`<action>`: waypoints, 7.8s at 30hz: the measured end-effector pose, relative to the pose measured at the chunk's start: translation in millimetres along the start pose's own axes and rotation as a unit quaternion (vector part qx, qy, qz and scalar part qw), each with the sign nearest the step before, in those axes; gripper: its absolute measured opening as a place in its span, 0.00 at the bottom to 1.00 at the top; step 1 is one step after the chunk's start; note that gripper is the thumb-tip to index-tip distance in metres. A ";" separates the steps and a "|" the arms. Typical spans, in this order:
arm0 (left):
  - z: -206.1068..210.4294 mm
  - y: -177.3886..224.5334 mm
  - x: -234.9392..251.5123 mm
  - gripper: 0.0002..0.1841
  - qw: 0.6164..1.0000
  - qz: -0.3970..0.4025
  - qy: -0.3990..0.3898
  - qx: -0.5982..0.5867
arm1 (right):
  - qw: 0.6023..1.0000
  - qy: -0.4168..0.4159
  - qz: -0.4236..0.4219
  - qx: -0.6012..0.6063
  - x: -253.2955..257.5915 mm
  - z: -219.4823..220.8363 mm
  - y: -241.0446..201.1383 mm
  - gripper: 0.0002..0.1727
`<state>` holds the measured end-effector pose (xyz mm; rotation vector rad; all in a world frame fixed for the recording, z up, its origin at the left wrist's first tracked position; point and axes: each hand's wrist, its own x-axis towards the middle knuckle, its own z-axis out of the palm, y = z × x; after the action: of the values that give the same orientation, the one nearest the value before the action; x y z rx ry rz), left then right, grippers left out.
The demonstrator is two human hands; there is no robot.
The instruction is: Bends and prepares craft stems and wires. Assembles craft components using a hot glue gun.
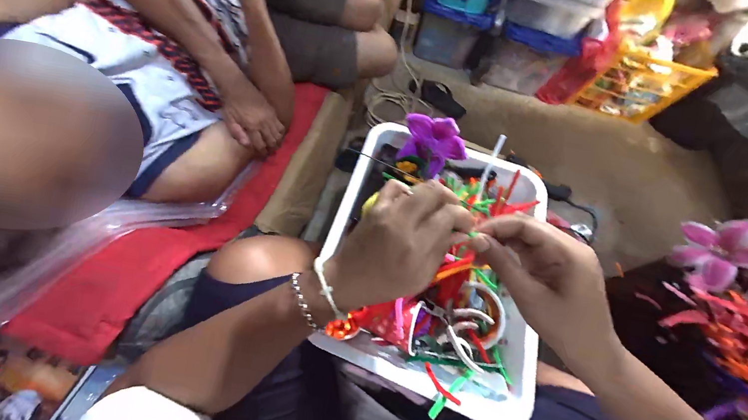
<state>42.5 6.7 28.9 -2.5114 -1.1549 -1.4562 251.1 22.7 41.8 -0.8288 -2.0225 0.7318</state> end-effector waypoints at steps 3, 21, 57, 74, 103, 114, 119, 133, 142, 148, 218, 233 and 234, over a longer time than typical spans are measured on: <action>1.4 -1.7 -0.9 0.09 0.999 0.035 0.001 0.026 | 0.997 -0.015 0.047 0.057 0.5 0.4 -1.3 0.09; -4.0 -8.7 4.1 0.11 0.994 -0.037 -0.006 -0.100 | 1.000 0.009 0.001 0.019 2.1 -14.4 2.3 0.11; -12.0 -9.2 6.4 0.10 0.960 -0.158 0.049 -0.225 | 0.970 0.067 0.081 0.220 8.1 -34.0 -1.0 0.05; -9.6 -18.1 1.7 0.10 0.989 -0.094 -0.050 -0.104 | 0.997 0.053 0.025 0.056 10.0 -43.8 2.6 0.03; -0.6 -4.2 7.3 0.18 0.966 -0.096 -0.152 -0.186 | 0.997 0.039 0.020 0.060 11.5 -27.7 2.5 0.05; -8.5 -3.5 6.1 0.13 0.912 -0.187 -0.187 -0.314 | 0.998 0.031 -0.044 0.007 16.3 -28.5 9.6 0.05; -10.8 -11.9 2.3 0.15 0.895 -0.213 -0.216 -0.327 | 0.996 0.066 0.032 0.047 17.1 -36.9 14.4 0.06; -6.7 -16.6 1.9 0.15 0.909 -0.228 -0.209 -0.281 | 0.954 0.068 0.132 0.261 14.0 -3.2 17.3 0.02; -4.2 -14.3 6.4 0.16 0.886 -0.248 -0.186 -0.345 | 0.954 0.137 0.101 0.246 14.9 -34.0 22.0 0.05; -9.3 -11.5 3.8 0.16 0.881 -0.251 -0.180 -0.359 | 0.959 0.133 0.076 0.237 15.6 -39.5 23.1 0.03; -10.0 -1.8 3.2 0.15 0.754 -0.357 -0.140 -0.534 | 0.949 0.121 0.096 0.274 13.2 -30.0 7.7 0.07; -4.1 0.3 5.3 0.18 0.601 -0.433 -0.133 -0.658 | 0.954 0.115 0.058 0.273 13.8 -39.9 10.3 0.09; -3.9 0.5 5.2 0.18 0.583 -0.439 -0.133 -0.671 | 0.955 0.111 0.049 0.269 13.7 -40.8 10.7 0.09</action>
<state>41.4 8.0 35.2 -3.0108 -2.0686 -3.3496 282.3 47.9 60.8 -0.6523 -1.4832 1.1272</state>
